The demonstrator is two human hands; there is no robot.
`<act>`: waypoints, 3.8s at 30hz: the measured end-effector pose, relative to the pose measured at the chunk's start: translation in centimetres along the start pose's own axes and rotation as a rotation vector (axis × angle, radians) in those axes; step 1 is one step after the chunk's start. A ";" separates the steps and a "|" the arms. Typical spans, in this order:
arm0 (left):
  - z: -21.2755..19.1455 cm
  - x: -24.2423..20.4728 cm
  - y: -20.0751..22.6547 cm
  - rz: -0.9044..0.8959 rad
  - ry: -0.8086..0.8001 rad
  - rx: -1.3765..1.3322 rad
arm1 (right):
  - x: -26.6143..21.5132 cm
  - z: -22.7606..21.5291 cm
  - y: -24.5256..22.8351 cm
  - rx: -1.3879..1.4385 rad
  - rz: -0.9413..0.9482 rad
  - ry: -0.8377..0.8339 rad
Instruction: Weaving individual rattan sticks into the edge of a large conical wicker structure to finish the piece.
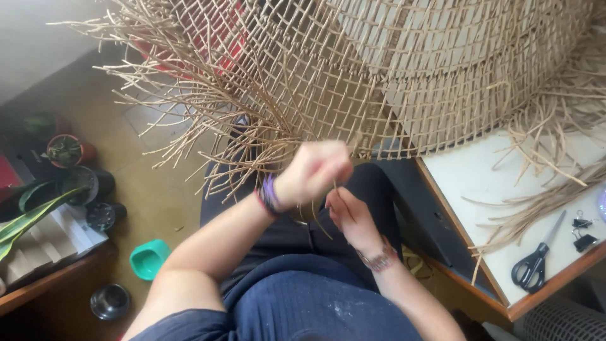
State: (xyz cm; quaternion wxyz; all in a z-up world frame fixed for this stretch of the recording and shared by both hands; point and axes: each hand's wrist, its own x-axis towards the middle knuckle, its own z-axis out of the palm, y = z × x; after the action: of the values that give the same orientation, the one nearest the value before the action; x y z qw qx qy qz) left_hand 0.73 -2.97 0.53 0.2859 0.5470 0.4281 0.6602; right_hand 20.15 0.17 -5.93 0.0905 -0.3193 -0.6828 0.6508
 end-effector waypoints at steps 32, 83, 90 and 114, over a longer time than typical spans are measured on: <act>-4.2 -2.7 6.9 -0.051 0.289 0.055 | 9.7 -2.9 -3.0 -1.338 -0.748 0.416; 29.2 5.7 -4.0 -1.127 -0.124 -1.347 | -22.0 -16.1 -9.4 0.207 -0.898 1.136; 21.7 2.1 0.5 -0.710 0.300 -0.995 | -17.7 -12.8 -8.2 0.331 -0.438 1.112; 12.6 -3.8 1.7 -0.347 0.616 -1.005 | -9.6 -2.6 -4.6 -0.487 -0.259 0.189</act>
State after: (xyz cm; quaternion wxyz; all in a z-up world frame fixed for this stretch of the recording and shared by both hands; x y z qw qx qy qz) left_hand 13.95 -3.80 0.71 0.4751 0.0516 0.2103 0.8528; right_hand 27.54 -2.75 1.53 0.1568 -0.3007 -0.8426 0.4182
